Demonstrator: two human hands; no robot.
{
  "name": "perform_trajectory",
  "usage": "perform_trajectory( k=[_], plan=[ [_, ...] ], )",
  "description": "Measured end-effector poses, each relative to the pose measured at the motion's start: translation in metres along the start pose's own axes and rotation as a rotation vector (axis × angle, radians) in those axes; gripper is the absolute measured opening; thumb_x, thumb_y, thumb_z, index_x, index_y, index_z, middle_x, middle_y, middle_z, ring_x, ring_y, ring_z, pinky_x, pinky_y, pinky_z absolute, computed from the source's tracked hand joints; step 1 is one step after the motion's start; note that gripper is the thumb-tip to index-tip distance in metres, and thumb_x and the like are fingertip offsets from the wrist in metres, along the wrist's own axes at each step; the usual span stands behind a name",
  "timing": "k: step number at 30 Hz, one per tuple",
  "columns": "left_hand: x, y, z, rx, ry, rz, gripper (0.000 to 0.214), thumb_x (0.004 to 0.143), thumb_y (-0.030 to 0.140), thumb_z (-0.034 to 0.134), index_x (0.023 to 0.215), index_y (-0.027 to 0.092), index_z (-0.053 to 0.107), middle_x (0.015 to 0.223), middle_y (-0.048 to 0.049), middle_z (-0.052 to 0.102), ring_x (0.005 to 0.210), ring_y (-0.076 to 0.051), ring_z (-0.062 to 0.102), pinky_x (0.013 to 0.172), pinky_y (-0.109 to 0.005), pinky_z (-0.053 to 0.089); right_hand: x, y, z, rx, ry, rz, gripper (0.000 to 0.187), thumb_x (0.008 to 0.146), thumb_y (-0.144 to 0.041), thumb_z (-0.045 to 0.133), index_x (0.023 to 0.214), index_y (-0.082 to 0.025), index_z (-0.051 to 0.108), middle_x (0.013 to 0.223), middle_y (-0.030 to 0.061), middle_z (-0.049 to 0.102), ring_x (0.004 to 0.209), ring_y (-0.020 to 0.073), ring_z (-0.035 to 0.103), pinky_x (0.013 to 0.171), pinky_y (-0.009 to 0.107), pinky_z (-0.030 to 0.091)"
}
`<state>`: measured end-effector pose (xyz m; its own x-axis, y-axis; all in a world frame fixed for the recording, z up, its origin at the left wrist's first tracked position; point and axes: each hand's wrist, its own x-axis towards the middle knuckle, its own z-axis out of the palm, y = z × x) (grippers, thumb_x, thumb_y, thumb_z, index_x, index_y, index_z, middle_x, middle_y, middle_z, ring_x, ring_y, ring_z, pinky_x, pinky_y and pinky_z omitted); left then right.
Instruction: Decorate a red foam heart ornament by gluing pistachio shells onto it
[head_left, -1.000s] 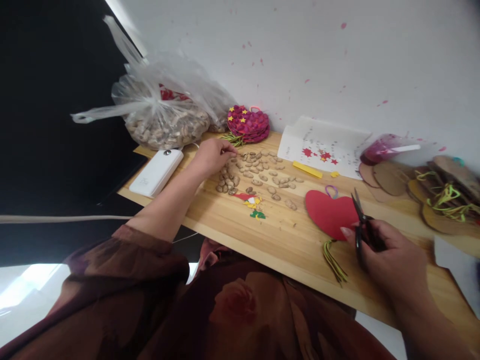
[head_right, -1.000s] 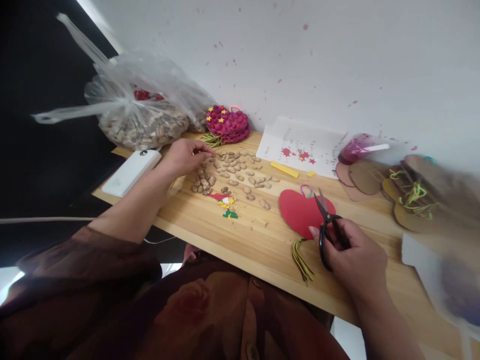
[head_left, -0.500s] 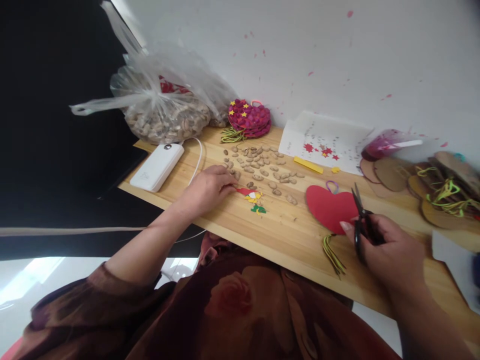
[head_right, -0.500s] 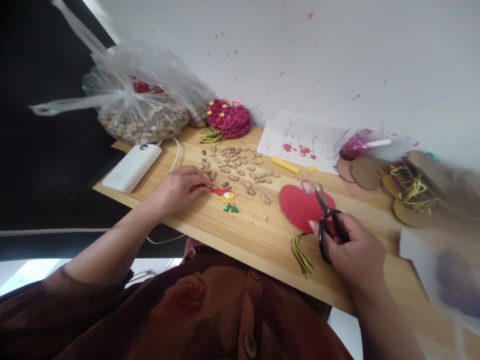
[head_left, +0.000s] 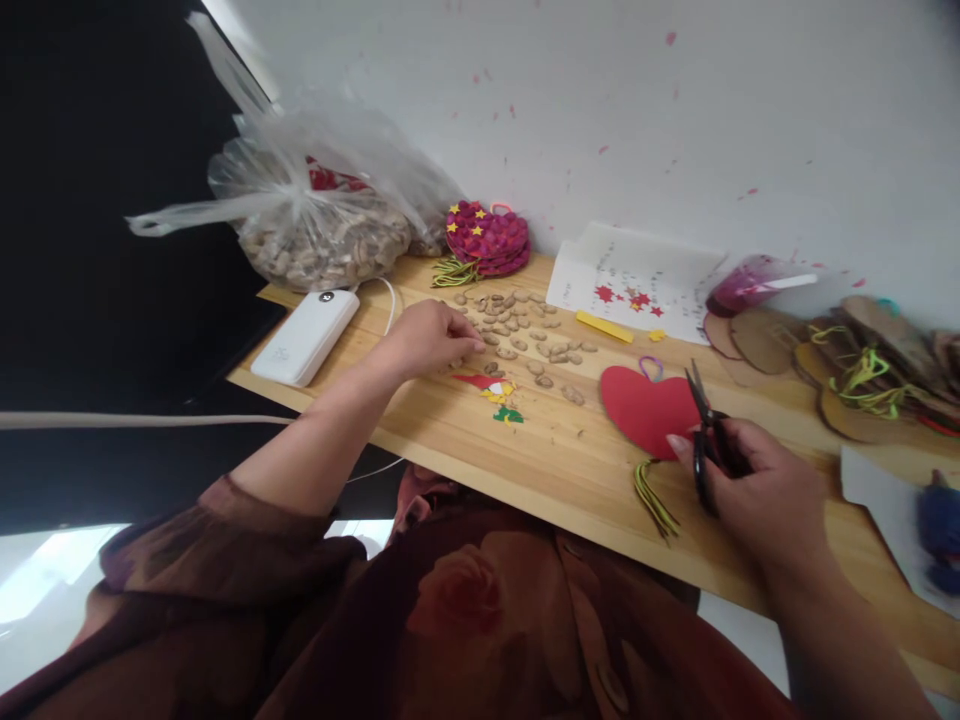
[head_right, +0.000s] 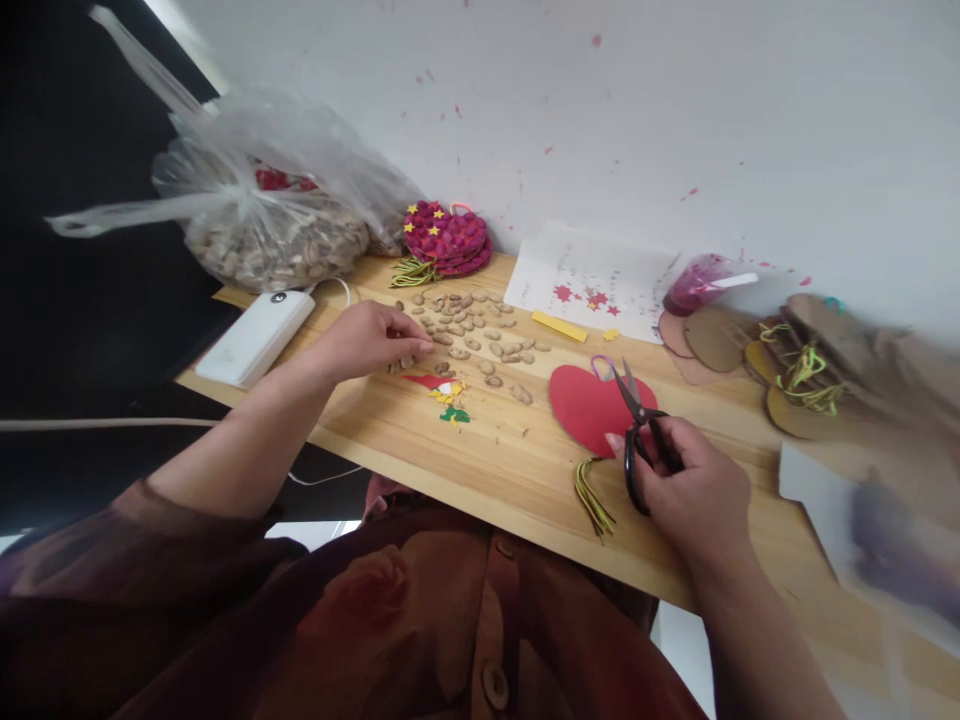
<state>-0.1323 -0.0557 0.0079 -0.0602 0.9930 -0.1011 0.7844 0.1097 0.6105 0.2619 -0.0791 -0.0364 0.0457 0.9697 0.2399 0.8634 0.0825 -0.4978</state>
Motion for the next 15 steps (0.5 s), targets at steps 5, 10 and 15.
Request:
perform_trajectory(
  k=[5, 10, 15],
  plan=[
    [0.019, -0.003, 0.003, 0.124, -0.053, 0.003, 0.023, 0.083, 0.04, 0.069, 0.084, 0.021, 0.083, 0.088, -0.0037, 0.082, 0.085, -0.022, 0.072, 0.078, -0.031, 0.05, -0.001, -0.002, 0.0, 0.036, -0.017, 0.015, 0.05, 0.067, -0.066, 0.071, 0.087, -0.02, 0.073, 0.07, 0.0051, 0.073, 0.062, 0.02, 0.063, 0.059, 0.029, 0.048],
    [0.02, -0.007, 0.001, 0.184, -0.017, -0.015, 0.023, 0.083, 0.041, 0.069, 0.083, 0.022, 0.082, 0.083, -0.0038, 0.08, 0.081, -0.022, 0.071, 0.072, -0.029, 0.048, 0.0, -0.004, -0.001, 0.005, -0.009, -0.014, 0.049, 0.068, -0.065, 0.07, 0.086, -0.02, 0.073, 0.07, 0.0055, 0.072, 0.062, 0.0199, 0.063, 0.06, 0.029, 0.048],
    [0.018, -0.009, -0.001, 0.087, 0.018, 0.001, 0.027, 0.085, 0.041, 0.065, 0.085, 0.018, 0.08, 0.076, -0.0025, 0.077, 0.07, -0.018, 0.065, 0.064, -0.027, 0.045, 0.0, -0.004, -0.001, 0.001, -0.019, -0.011, 0.049, 0.069, -0.064, 0.07, 0.087, -0.019, 0.074, 0.07, 0.0046, 0.072, 0.062, 0.0194, 0.063, 0.06, 0.028, 0.047]
  ],
)
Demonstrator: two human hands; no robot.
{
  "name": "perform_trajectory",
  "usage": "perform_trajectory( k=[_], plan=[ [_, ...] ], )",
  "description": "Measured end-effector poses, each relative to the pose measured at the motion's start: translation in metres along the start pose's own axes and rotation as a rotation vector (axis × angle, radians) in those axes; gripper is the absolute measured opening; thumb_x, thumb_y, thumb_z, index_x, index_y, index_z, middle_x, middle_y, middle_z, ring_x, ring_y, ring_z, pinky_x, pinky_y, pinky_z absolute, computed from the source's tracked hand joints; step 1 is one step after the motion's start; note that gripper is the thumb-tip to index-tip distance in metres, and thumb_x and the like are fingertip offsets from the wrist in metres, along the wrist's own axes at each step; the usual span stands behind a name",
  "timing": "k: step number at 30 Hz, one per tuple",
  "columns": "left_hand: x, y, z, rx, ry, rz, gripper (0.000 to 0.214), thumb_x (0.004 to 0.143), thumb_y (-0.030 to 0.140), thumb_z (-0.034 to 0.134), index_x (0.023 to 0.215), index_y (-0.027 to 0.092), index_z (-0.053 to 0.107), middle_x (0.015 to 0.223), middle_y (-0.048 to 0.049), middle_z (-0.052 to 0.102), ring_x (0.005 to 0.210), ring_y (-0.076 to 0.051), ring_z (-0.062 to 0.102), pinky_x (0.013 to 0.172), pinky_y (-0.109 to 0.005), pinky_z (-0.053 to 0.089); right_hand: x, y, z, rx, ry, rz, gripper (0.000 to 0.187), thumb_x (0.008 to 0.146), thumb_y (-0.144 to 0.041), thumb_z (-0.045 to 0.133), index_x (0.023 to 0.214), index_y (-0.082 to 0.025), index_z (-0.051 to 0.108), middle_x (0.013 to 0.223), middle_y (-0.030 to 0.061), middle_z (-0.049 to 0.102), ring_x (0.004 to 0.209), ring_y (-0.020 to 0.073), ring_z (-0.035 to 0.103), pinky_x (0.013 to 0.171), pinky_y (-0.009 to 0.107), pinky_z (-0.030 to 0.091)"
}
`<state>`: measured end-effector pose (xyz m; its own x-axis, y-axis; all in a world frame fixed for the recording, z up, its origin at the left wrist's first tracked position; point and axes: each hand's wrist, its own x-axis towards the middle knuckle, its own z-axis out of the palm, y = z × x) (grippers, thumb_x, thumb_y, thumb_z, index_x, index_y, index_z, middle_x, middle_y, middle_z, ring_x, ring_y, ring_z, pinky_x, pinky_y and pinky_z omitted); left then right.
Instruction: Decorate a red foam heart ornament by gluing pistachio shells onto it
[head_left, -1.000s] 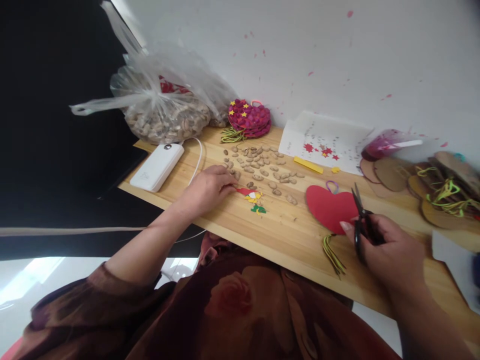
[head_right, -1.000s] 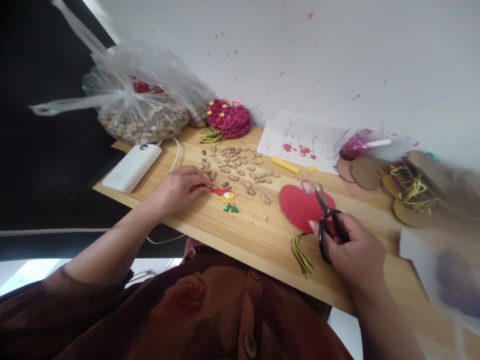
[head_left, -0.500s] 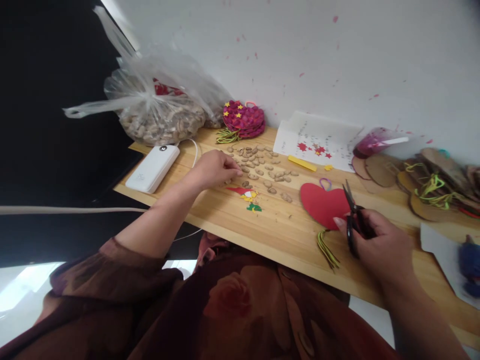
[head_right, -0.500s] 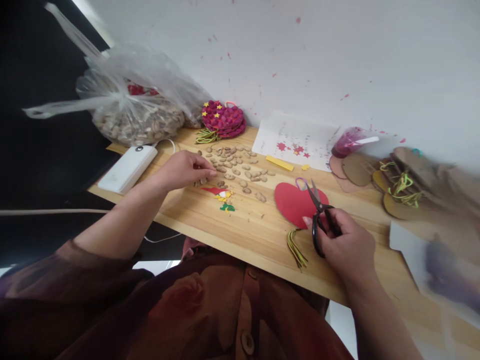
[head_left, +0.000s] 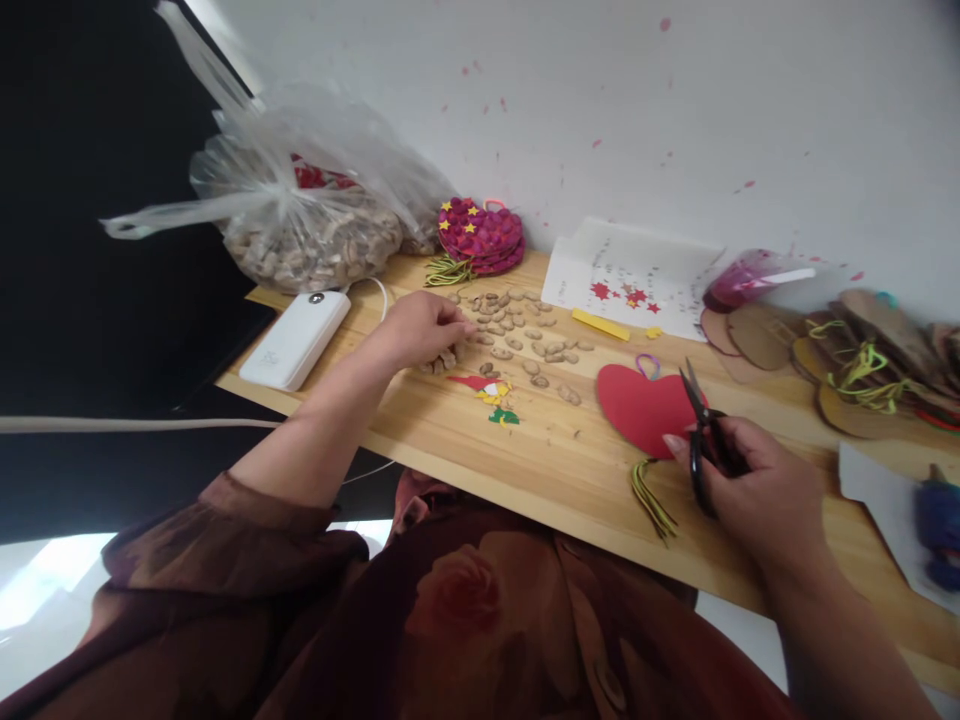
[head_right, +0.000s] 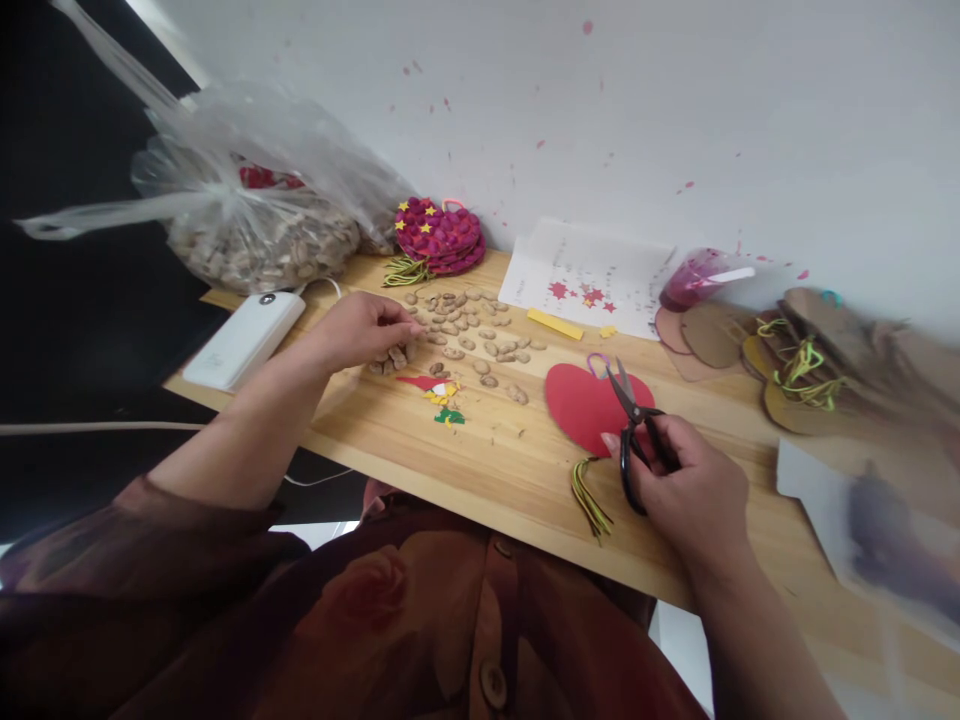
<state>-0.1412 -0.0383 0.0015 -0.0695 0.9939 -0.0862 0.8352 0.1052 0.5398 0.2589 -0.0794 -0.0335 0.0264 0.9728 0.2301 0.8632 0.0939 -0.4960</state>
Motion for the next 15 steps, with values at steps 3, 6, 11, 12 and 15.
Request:
perform_trajectory(
  k=[3, 6, 11, 12, 15],
  plan=[
    [0.0, 0.001, 0.006, 0.014, 0.033, 0.031, 0.026, 0.085, 0.041, 0.066, 0.084, 0.02, 0.08, 0.08, -0.0025, 0.078, 0.074, -0.018, 0.065, 0.067, -0.028, 0.045, 0.0, -0.002, -0.001, -0.012, -0.012, 0.008, 0.048, 0.069, -0.064, 0.071, 0.086, -0.019, 0.073, 0.07, 0.0043, 0.072, 0.061, 0.0186, 0.062, 0.059, 0.028, 0.046],
    [-0.004, 0.004, 0.009, 0.043, 0.011, 0.048, 0.025, 0.084, 0.043, 0.069, 0.082, 0.021, 0.081, 0.079, -0.0026, 0.077, 0.074, -0.019, 0.064, 0.069, -0.029, 0.044, -0.001, -0.003, -0.002, -0.017, -0.011, 0.03, 0.05, 0.068, -0.067, 0.071, 0.085, -0.02, 0.073, 0.069, 0.0041, 0.071, 0.06, 0.0184, 0.061, 0.059, 0.028, 0.046],
    [-0.014, 0.006, -0.002, -0.057, -0.199, 0.086, 0.024, 0.079, 0.042, 0.071, 0.084, 0.021, 0.083, 0.075, -0.0018, 0.075, 0.074, -0.018, 0.063, 0.068, -0.028, 0.044, 0.0, -0.001, -0.001, -0.002, -0.02, 0.025, 0.05, 0.067, -0.066, 0.072, 0.086, -0.02, 0.073, 0.071, 0.0041, 0.072, 0.06, 0.0183, 0.062, 0.06, 0.028, 0.046],
    [-0.014, 0.006, -0.005, -0.093, -0.23, 0.1, 0.026, 0.079, 0.043, 0.07, 0.085, 0.02, 0.083, 0.075, -0.0016, 0.075, 0.074, -0.018, 0.064, 0.068, -0.027, 0.044, 0.0, -0.001, 0.0, -0.001, -0.019, 0.022, 0.05, 0.068, -0.066, 0.072, 0.086, -0.02, 0.073, 0.071, 0.0041, 0.072, 0.061, 0.0182, 0.062, 0.06, 0.028, 0.046],
    [-0.011, 0.008, -0.007, -0.111, -0.223, 0.101, 0.03, 0.08, 0.045, 0.069, 0.085, 0.018, 0.083, 0.074, -0.002, 0.074, 0.073, -0.017, 0.063, 0.067, -0.027, 0.044, 0.0, 0.001, 0.001, -0.01, -0.012, 0.013, 0.049, 0.068, -0.066, 0.071, 0.085, -0.02, 0.073, 0.07, 0.0034, 0.071, 0.06, 0.0177, 0.061, 0.06, 0.028, 0.046]
  ],
)
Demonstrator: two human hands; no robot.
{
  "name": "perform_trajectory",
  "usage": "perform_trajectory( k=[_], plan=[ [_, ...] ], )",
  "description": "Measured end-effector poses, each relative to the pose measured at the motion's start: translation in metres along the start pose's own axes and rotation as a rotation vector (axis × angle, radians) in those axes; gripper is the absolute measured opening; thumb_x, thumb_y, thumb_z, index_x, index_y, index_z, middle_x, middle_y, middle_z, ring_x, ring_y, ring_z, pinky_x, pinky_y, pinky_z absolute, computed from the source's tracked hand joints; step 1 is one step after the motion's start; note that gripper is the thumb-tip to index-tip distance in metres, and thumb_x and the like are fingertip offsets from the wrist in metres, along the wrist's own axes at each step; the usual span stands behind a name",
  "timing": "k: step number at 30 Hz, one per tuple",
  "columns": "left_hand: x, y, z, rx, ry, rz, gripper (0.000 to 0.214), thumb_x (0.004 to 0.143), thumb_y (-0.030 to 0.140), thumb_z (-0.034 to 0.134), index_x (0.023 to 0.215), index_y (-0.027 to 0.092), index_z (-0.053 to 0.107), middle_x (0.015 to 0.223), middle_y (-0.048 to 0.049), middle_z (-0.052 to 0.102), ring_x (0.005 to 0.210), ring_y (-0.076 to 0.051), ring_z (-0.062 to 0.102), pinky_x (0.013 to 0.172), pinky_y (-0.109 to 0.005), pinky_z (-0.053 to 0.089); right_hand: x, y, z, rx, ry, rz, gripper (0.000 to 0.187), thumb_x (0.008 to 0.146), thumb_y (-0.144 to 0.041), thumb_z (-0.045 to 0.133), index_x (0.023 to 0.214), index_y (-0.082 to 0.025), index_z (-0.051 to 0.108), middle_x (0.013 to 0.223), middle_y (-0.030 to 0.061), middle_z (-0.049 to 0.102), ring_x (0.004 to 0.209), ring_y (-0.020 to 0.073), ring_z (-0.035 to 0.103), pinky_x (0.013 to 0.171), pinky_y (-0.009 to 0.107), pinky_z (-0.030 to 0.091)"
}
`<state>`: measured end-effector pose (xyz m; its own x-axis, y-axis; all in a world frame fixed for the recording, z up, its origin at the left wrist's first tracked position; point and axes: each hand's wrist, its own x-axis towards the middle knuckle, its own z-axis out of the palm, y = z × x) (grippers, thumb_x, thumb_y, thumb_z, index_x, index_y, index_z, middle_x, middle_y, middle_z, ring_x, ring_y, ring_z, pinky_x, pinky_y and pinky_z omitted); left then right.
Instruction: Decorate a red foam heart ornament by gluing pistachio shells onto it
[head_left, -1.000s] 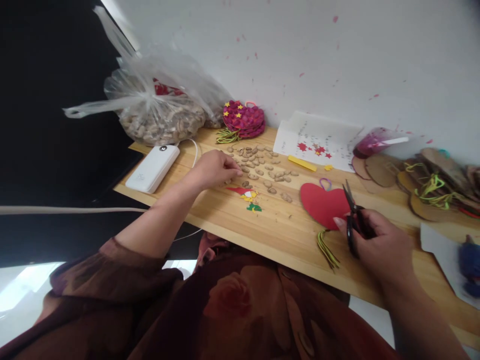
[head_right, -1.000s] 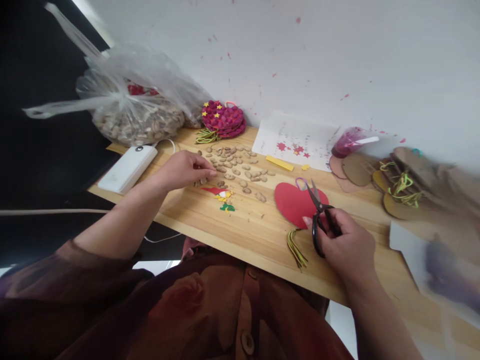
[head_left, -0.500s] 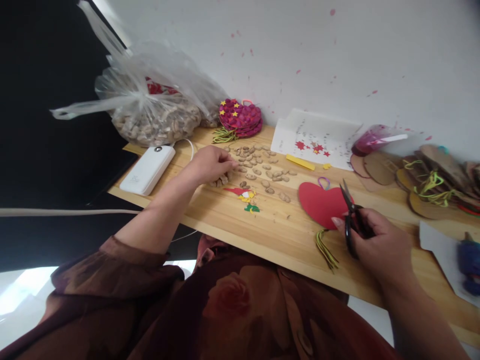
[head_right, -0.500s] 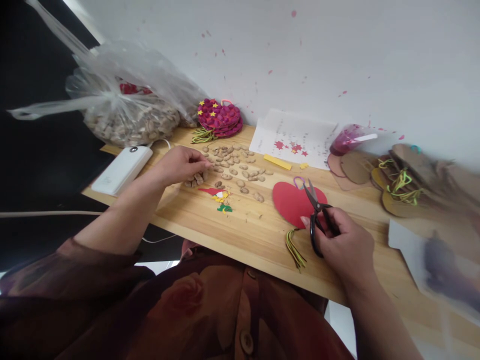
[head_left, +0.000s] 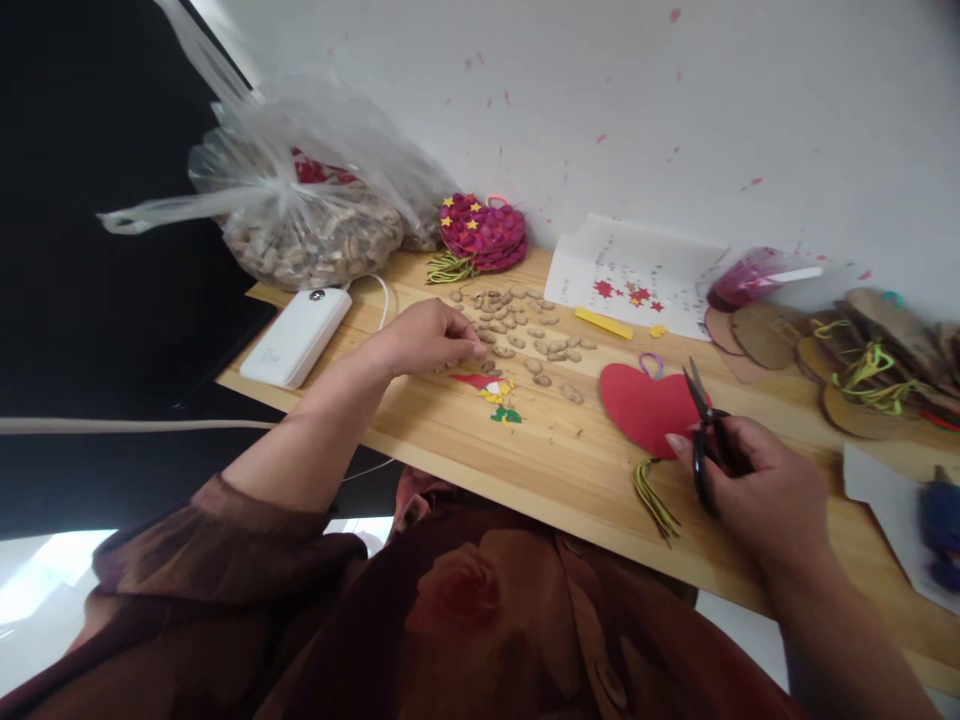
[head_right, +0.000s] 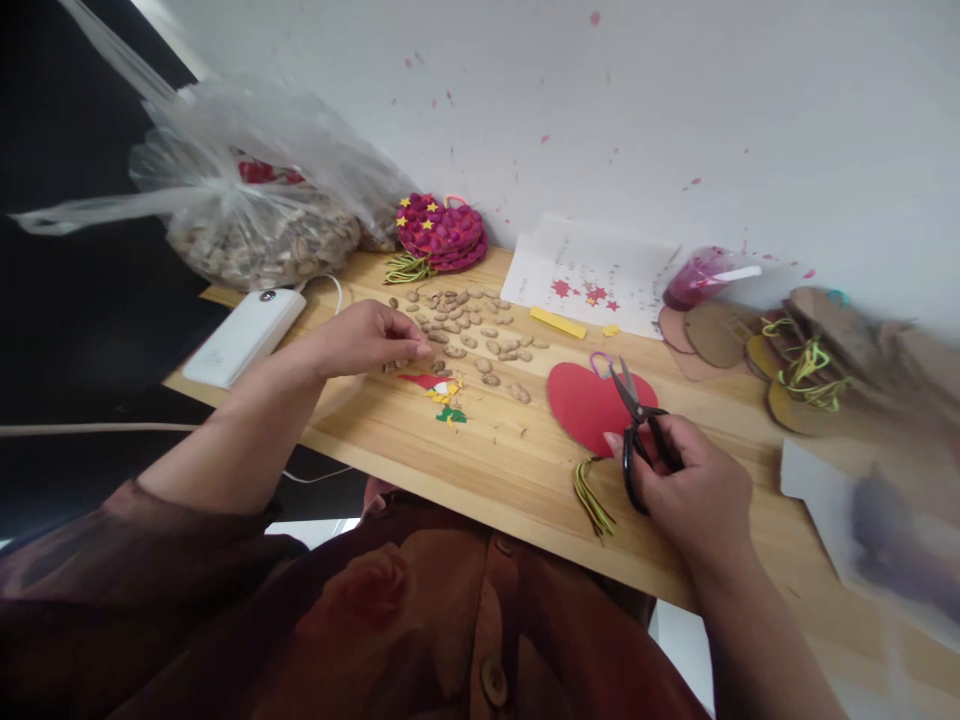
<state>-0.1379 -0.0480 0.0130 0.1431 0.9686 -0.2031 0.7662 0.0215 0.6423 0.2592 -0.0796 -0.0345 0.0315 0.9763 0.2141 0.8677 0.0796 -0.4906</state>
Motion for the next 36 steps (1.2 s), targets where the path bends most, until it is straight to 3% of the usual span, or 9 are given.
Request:
perform_trajectory(
  k=[7, 14, 20, 23, 26, 29, 36],
  plan=[
    [0.017, 0.0, 0.005, 0.212, 0.094, -0.107, 0.029, 0.086, 0.043, 0.065, 0.085, 0.02, 0.081, 0.077, -0.0035, 0.077, 0.075, -0.02, 0.067, 0.069, -0.03, 0.044, 0.0, -0.003, -0.001, 0.01, 0.018, -0.005, 0.047, 0.067, -0.064, 0.072, 0.083, -0.02, 0.072, 0.066, 0.0034, 0.07, 0.059, 0.0178, 0.06, 0.057, 0.027, 0.045],
    [0.012, 0.0, 0.007, 0.377, 0.235, -0.169, 0.028, 0.087, 0.048, 0.068, 0.082, 0.022, 0.079, 0.081, -0.005, 0.078, 0.082, -0.025, 0.069, 0.08, -0.036, 0.044, 0.0, 0.003, 0.001, 0.004, 0.024, -0.016, 0.049, 0.068, -0.068, 0.07, 0.083, -0.022, 0.072, 0.068, 0.0032, 0.071, 0.059, 0.0191, 0.061, 0.057, 0.029, 0.046],
    [-0.008, -0.013, 0.008, 0.176, 0.414, 0.051, 0.027, 0.094, 0.034, 0.057, 0.101, 0.02, 0.079, 0.106, -0.0072, 0.08, 0.094, -0.023, 0.07, 0.086, -0.034, 0.05, 0.0, -0.007, -0.004, -0.007, -0.017, 0.012, 0.043, 0.069, -0.061, 0.072, 0.084, -0.021, 0.072, 0.071, 0.0047, 0.072, 0.063, 0.0204, 0.065, 0.061, 0.029, 0.048],
    [-0.023, -0.024, 0.008, 0.089, 0.47, 0.035, 0.029, 0.094, 0.035, 0.057, 0.107, 0.02, 0.078, 0.111, -0.0071, 0.079, 0.095, -0.022, 0.069, 0.087, -0.033, 0.052, 0.0, -0.008, -0.003, -0.001, 0.002, 0.036, 0.046, 0.066, -0.062, 0.07, 0.085, -0.021, 0.072, 0.072, 0.0055, 0.073, 0.065, 0.0221, 0.066, 0.063, 0.031, 0.049],
    [-0.036, -0.032, 0.01, 0.039, 0.447, -0.01, 0.025, 0.09, 0.034, 0.063, 0.105, 0.021, 0.078, 0.11, -0.0066, 0.078, 0.094, -0.021, 0.069, 0.088, -0.033, 0.053, 0.0, -0.004, -0.002, -0.015, -0.012, 0.036, 0.048, 0.066, -0.063, 0.07, 0.087, -0.021, 0.073, 0.075, 0.0058, 0.074, 0.066, 0.0222, 0.066, 0.063, 0.031, 0.049],
    [-0.042, -0.038, 0.014, 0.042, 0.418, 0.064, 0.021, 0.09, 0.028, 0.063, 0.103, 0.021, 0.078, 0.109, -0.0068, 0.077, 0.098, -0.021, 0.069, 0.093, -0.034, 0.053, 0.001, -0.002, -0.002, -0.022, -0.024, 0.033, 0.046, 0.067, -0.061, 0.071, 0.089, -0.021, 0.074, 0.076, 0.0055, 0.074, 0.068, 0.0219, 0.067, 0.064, 0.03, 0.049],
    [-0.03, -0.041, 0.019, 0.225, 0.342, 0.16, 0.018, 0.092, 0.026, 0.059, 0.097, 0.02, 0.076, 0.1, -0.0072, 0.072, 0.097, -0.022, 0.068, 0.093, -0.035, 0.051, 0.002, -0.007, -0.003, -0.01, -0.006, 0.054, 0.046, 0.064, -0.061, 0.07, 0.087, -0.021, 0.073, 0.074, 0.0062, 0.074, 0.068, 0.023, 0.067, 0.064, 0.031, 0.051]
  ],
)
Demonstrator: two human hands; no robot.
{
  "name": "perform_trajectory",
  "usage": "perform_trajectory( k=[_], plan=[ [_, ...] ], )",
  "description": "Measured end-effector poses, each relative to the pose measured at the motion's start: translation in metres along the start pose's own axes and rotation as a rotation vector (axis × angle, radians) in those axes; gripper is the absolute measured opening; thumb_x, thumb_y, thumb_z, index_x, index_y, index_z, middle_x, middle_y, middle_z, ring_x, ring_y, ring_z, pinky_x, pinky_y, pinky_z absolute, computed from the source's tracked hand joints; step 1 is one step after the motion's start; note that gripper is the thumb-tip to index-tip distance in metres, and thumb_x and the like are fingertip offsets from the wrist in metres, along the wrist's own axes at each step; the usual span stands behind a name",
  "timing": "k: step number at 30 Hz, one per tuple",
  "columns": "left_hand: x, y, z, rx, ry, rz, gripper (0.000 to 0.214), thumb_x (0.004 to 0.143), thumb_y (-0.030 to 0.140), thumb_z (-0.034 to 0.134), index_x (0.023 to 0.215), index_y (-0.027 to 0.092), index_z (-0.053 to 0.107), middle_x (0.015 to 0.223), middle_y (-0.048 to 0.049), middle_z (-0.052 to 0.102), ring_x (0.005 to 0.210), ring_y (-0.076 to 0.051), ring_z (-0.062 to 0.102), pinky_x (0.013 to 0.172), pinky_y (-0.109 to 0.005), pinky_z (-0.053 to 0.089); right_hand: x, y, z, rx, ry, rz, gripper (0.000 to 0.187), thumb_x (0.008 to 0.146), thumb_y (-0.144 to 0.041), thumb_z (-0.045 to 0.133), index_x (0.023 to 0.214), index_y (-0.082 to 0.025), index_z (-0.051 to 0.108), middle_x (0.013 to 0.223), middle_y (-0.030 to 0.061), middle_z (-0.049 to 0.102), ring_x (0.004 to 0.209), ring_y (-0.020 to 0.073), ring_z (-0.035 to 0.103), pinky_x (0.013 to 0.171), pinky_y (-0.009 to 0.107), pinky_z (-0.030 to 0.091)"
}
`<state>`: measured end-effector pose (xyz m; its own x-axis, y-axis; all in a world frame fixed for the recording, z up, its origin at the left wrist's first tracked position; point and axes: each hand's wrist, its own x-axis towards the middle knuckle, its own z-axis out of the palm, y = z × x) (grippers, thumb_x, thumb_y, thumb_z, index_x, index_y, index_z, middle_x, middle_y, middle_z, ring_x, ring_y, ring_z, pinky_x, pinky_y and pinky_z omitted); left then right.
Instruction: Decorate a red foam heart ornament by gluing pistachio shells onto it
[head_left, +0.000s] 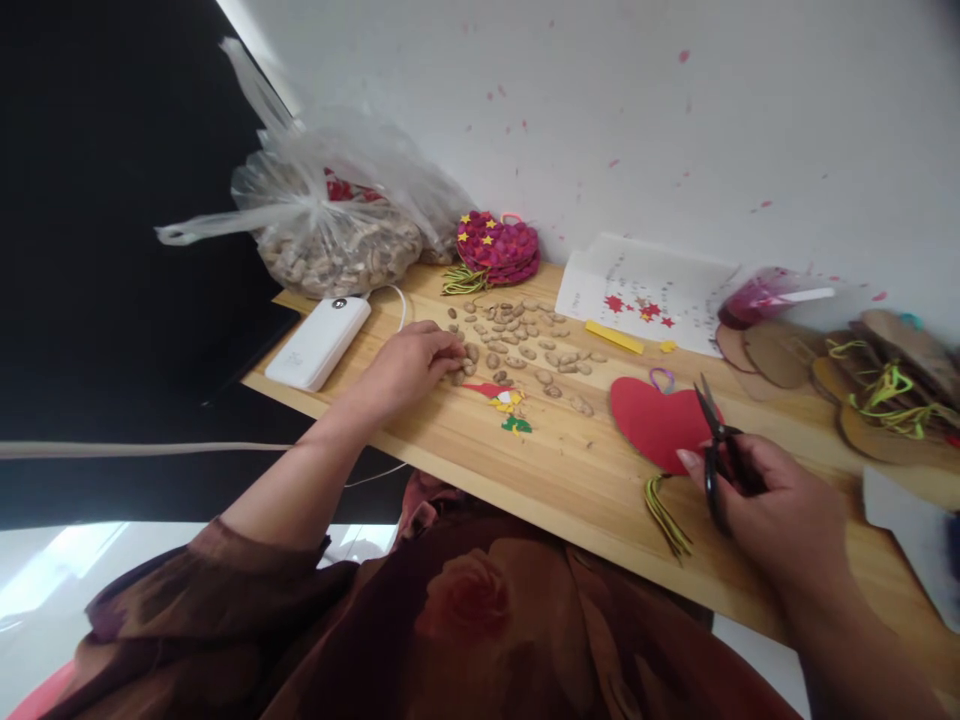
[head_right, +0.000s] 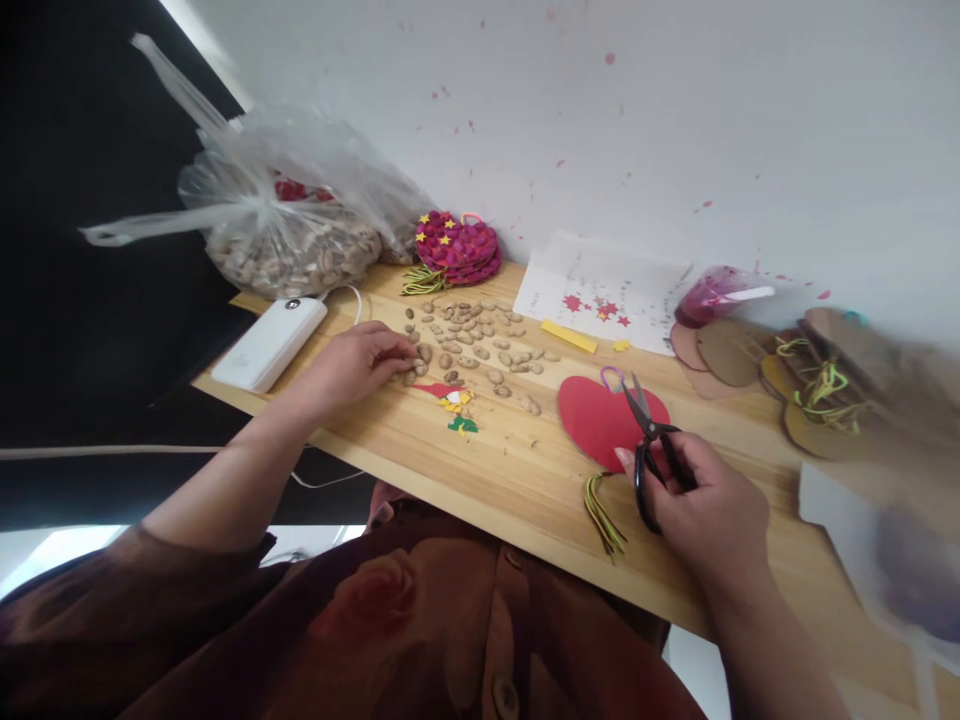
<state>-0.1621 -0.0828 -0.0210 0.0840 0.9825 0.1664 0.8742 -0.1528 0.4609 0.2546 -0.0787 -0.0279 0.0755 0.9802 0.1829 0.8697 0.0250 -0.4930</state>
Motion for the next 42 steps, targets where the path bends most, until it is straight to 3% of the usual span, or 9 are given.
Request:
perform_trajectory(
  k=[4, 13, 19, 25, 32, 37, 42],
  plan=[
    [0.004, 0.0, -0.002, 0.052, -0.009, -0.027, 0.016, 0.09, 0.029, 0.062, 0.092, 0.019, 0.074, 0.095, -0.0077, 0.071, 0.09, -0.022, 0.067, 0.086, -0.034, 0.051, -0.001, -0.002, -0.001, 0.015, 0.007, -0.007, 0.045, 0.064, -0.061, 0.069, 0.085, -0.022, 0.073, 0.073, 0.0061, 0.074, 0.066, 0.0235, 0.067, 0.063, 0.032, 0.051],
    [0.012, 0.005, -0.022, -0.062, 0.068, -0.317, 0.02, 0.082, 0.036, 0.071, 0.091, 0.018, 0.076, 0.083, -0.0055, 0.075, 0.07, -0.017, 0.063, 0.066, -0.029, 0.048, 0.0, -0.005, -0.001, 0.021, 0.006, 0.001, 0.044, 0.061, -0.063, 0.07, 0.081, -0.024, 0.071, 0.068, 0.0043, 0.073, 0.062, 0.0238, 0.067, 0.059, 0.032, 0.05],
    [0.034, -0.006, -0.026, 0.174, 0.061, -0.303, 0.017, 0.085, 0.029, 0.066, 0.091, 0.017, 0.076, 0.092, -0.0108, 0.078, 0.078, -0.023, 0.067, 0.073, -0.032, 0.049, 0.0, 0.0, -0.001, -0.009, 0.003, -0.01, 0.047, 0.064, -0.066, 0.066, 0.083, -0.024, 0.073, 0.072, 0.006, 0.075, 0.066, 0.0256, 0.07, 0.061, 0.033, 0.052],
    [0.032, -0.014, -0.016, 0.332, 0.061, -0.323, 0.019, 0.088, 0.029, 0.06, 0.091, 0.019, 0.075, 0.093, -0.0127, 0.078, 0.084, -0.027, 0.069, 0.074, -0.036, 0.049, 0.0, 0.0, -0.002, -0.02, -0.008, -0.012, 0.044, 0.066, -0.065, 0.066, 0.082, -0.024, 0.072, 0.068, 0.0047, 0.072, 0.063, 0.0247, 0.068, 0.059, 0.032, 0.051],
    [0.033, -0.005, -0.016, 0.23, 0.008, -0.314, 0.024, 0.091, 0.028, 0.059, 0.101, 0.019, 0.079, 0.097, -0.011, 0.079, 0.087, -0.026, 0.07, 0.083, -0.036, 0.051, 0.002, 0.002, 0.001, -0.013, 0.001, -0.022, 0.044, 0.066, -0.067, 0.067, 0.079, -0.026, 0.07, 0.066, 0.0038, 0.072, 0.06, 0.0244, 0.067, 0.057, 0.033, 0.051],
    [0.042, -0.01, -0.011, 0.165, 0.089, -0.255, 0.034, 0.094, 0.025, 0.053, 0.116, 0.014, 0.077, 0.118, -0.0155, 0.074, 0.106, -0.028, 0.069, 0.1, -0.037, 0.051, 0.001, 0.007, 0.003, -0.019, 0.007, -0.074, 0.045, 0.069, -0.068, 0.068, 0.083, -0.025, 0.072, 0.068, 0.0036, 0.073, 0.061, 0.0242, 0.068, 0.057, 0.033, 0.051],
    [0.049, -0.009, -0.002, 0.153, 0.021, -0.175, 0.035, 0.091, 0.021, 0.053, 0.116, 0.018, 0.078, 0.118, -0.0123, 0.074, 0.108, -0.026, 0.07, 0.104, -0.035, 0.051, 0.0, 0.01, 0.003, -0.027, 0.005, -0.116, 0.046, 0.072, -0.069, 0.067, 0.085, -0.025, 0.072, 0.068, 0.0032, 0.073, 0.06, 0.0239, 0.068, 0.055, 0.033, 0.05]
  ],
)
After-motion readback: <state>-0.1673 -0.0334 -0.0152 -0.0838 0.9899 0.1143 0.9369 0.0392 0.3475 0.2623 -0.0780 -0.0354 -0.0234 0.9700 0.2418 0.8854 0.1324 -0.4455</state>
